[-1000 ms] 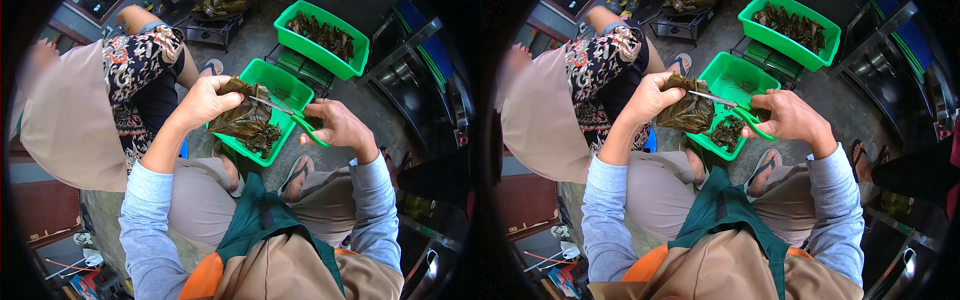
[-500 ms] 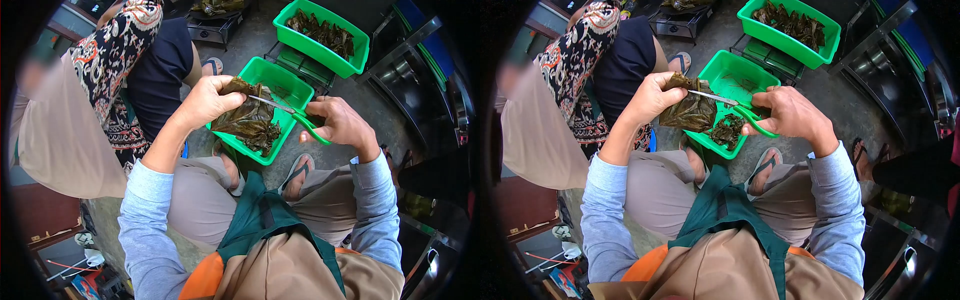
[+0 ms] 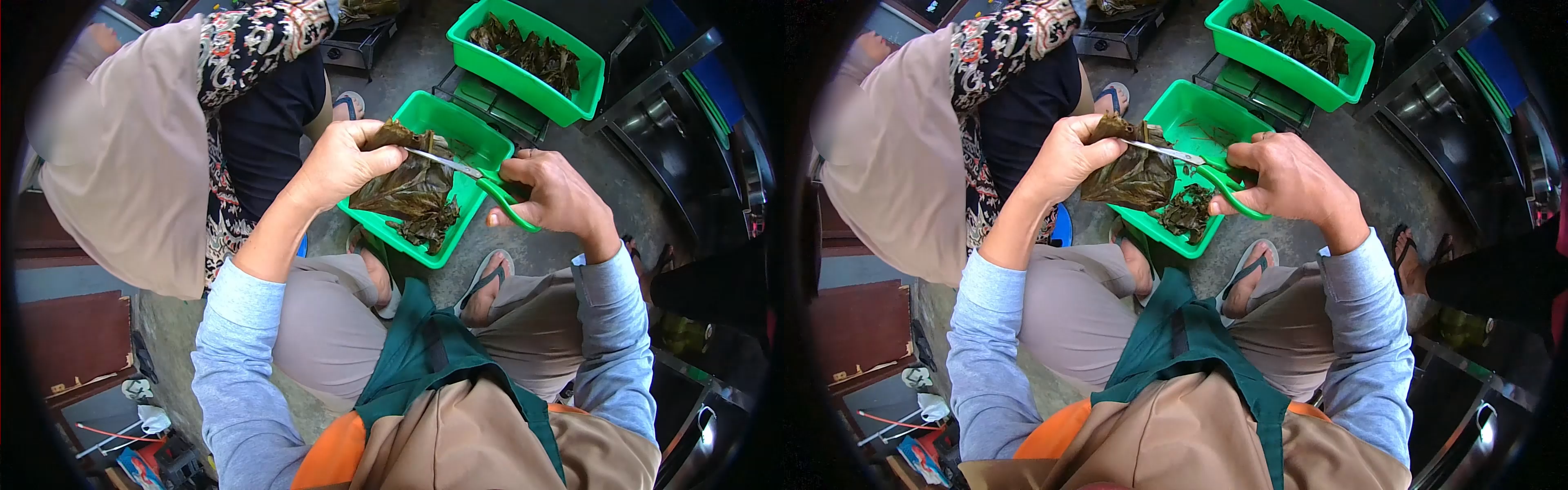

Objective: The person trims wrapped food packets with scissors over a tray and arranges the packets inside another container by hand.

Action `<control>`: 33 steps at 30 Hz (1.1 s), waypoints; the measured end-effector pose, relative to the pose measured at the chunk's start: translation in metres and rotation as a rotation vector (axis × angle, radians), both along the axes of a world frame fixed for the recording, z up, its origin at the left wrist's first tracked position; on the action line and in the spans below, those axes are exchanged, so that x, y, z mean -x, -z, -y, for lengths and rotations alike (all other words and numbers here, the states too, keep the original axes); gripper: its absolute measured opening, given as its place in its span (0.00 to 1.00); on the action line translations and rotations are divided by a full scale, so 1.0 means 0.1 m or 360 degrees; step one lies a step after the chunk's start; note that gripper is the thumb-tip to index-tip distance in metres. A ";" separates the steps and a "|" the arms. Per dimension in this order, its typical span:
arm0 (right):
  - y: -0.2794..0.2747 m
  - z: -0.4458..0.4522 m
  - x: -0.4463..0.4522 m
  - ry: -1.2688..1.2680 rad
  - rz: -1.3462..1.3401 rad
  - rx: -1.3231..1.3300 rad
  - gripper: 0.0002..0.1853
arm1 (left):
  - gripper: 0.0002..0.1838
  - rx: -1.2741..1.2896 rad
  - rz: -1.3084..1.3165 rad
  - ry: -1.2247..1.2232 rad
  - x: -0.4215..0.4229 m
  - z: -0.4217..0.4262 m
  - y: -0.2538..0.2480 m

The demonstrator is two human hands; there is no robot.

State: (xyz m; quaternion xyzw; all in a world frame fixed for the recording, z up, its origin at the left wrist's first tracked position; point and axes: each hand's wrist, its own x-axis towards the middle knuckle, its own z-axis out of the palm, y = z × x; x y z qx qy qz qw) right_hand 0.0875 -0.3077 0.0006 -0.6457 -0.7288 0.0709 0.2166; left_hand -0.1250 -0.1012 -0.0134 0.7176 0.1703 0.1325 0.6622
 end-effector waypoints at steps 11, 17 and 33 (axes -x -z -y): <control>0.01 -0.05 -0.01 0.0016 0.0045 -0.0046 0.31 | 0.09 -0.0029 0.0002 -0.0016 -0.04 0.04 0.00; -0.04 -0.08 0.05 0.0033 0.0065 -0.0019 0.32 | 0.13 -0.0054 0.0029 0.0026 -0.06 0.04 0.06; -0.03 -0.15 0.04 0.0011 0.0008 -0.0018 0.31 | 0.11 -0.0147 -0.0032 0.0011 -0.09 0.01 0.08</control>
